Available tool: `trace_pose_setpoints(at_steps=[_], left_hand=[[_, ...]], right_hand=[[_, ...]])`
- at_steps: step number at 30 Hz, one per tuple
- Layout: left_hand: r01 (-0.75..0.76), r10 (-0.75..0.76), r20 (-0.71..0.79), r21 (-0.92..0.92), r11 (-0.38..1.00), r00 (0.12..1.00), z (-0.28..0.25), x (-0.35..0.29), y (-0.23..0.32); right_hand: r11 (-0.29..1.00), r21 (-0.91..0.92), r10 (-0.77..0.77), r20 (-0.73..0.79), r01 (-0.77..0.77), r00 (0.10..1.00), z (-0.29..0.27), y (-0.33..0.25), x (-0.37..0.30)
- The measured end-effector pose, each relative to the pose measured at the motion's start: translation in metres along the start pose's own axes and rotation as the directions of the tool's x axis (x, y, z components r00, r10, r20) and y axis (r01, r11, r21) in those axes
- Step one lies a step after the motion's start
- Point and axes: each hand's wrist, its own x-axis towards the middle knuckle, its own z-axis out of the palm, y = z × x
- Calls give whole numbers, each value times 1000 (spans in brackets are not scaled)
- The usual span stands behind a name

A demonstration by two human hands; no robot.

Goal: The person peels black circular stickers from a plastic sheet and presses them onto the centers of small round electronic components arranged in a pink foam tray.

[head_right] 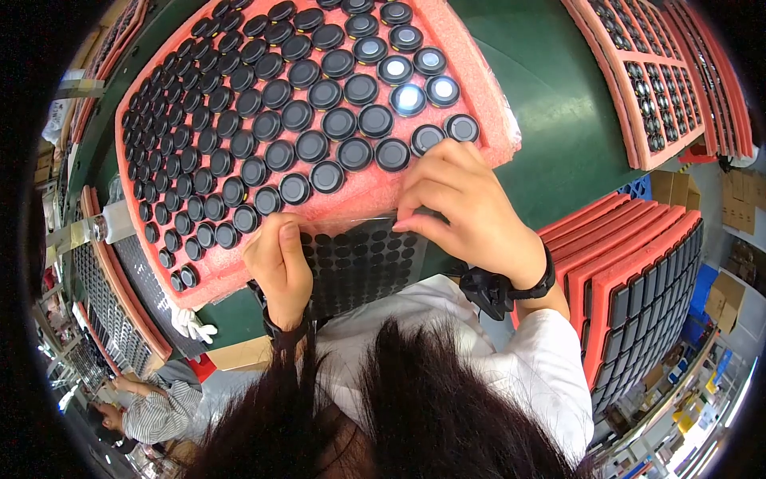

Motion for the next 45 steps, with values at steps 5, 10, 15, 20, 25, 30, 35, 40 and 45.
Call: trace_pose_setpoints(at_steps=[5, 10, 15, 20, 25, 30, 35, 40, 45], left_hand=[[28, -28, 6, 14, 1000, 1000, -1, -1, -1], [20, -20, 3, 22, 1000, 1000, -1, 0, 0], [17, -17, -17, 1, 1000, 1000, 0, -1, 0], [23, -23, 8, 31, 999, 1000, -2, -1, 1], [7, -7, 7, 18, 1000, 1000, -1, -1, 0], [-21, 21, -3, 13, 1000, 1000, -1, 1, -1], [-29, 29, 19, -7, 1000, 999, -1, 0, -2], [-31, 31, -5, 4, 1000, 999, -1, 0, -3], [-33, 33, -8, -1, 999, 999, 0, 0, -3]], right_hand=[[977, 181, -126, 46, 115, 991, -14, -3, 5], [941, 335, -14, -92, 45, 996, -34, 0, 16], [962, 237, 201, -281, -135, 938, -27, 30, 42], [954, 214, 256, -230, -208, 939, -20, 41, 49], [957, 194, 260, -230, -217, 938, -19, 43, 50], [961, 168, 255, -222, -220, 941, -21, 41, 50], [958, 154, 272, -209, -243, 939, -21, 39, 50], [962, 137, 262, -195, -238, 945, -20, 39, 49], [963, 123, 260, -197, -239, 946, -20, 40, 48]])
